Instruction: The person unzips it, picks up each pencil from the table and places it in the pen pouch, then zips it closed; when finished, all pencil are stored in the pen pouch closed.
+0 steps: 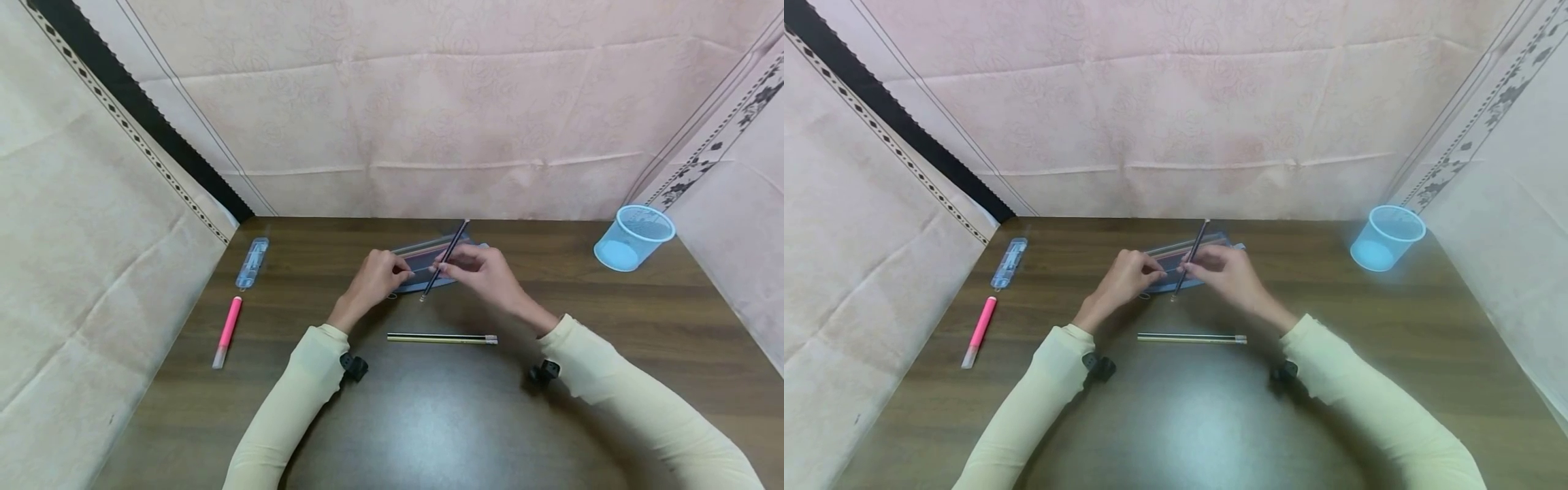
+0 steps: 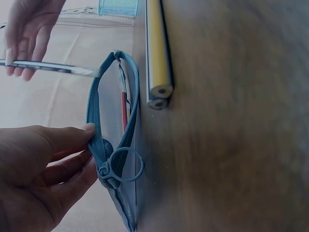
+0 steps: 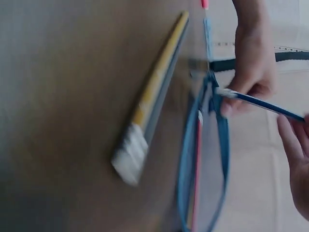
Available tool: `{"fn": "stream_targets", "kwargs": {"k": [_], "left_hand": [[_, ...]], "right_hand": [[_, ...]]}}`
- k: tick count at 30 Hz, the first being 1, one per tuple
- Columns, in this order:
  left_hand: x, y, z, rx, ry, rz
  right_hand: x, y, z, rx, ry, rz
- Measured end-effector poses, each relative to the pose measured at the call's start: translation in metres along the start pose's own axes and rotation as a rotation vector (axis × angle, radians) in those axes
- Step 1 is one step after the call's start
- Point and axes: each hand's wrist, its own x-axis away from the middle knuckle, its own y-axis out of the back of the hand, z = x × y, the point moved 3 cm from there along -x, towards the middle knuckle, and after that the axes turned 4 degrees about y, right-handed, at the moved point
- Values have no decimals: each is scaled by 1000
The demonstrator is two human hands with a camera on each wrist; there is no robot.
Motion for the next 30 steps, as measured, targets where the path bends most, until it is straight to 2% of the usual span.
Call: {"fn": "stream_targets", "kwargs": {"k": [7, 10, 12, 15, 22, 26, 30], "left_hand": [[-1, 0, 0, -6, -10, -7], [-1, -1, -1, 3, -14, -9], [0, -1, -1, 13, -18, -10], [0, -2, 0, 19, -25, -12], [0, -2, 1, 35, -21, -17], [0, -1, 0, 32, -18, -17], [0, -2, -2, 28, -27, -17]], "right_hand": [[8, -8, -22, -533, -363, -313], [14, -11, -30, -725, -518, -396], [18, -12, -34, -802, -612, -432], [23, -16, -39, -879, -711, -447], [30, -27, -43, -1022, -825, -439], [27, -29, -44, -1061, -887, -428], [23, -28, -48, -1063, -912, -422]]}}
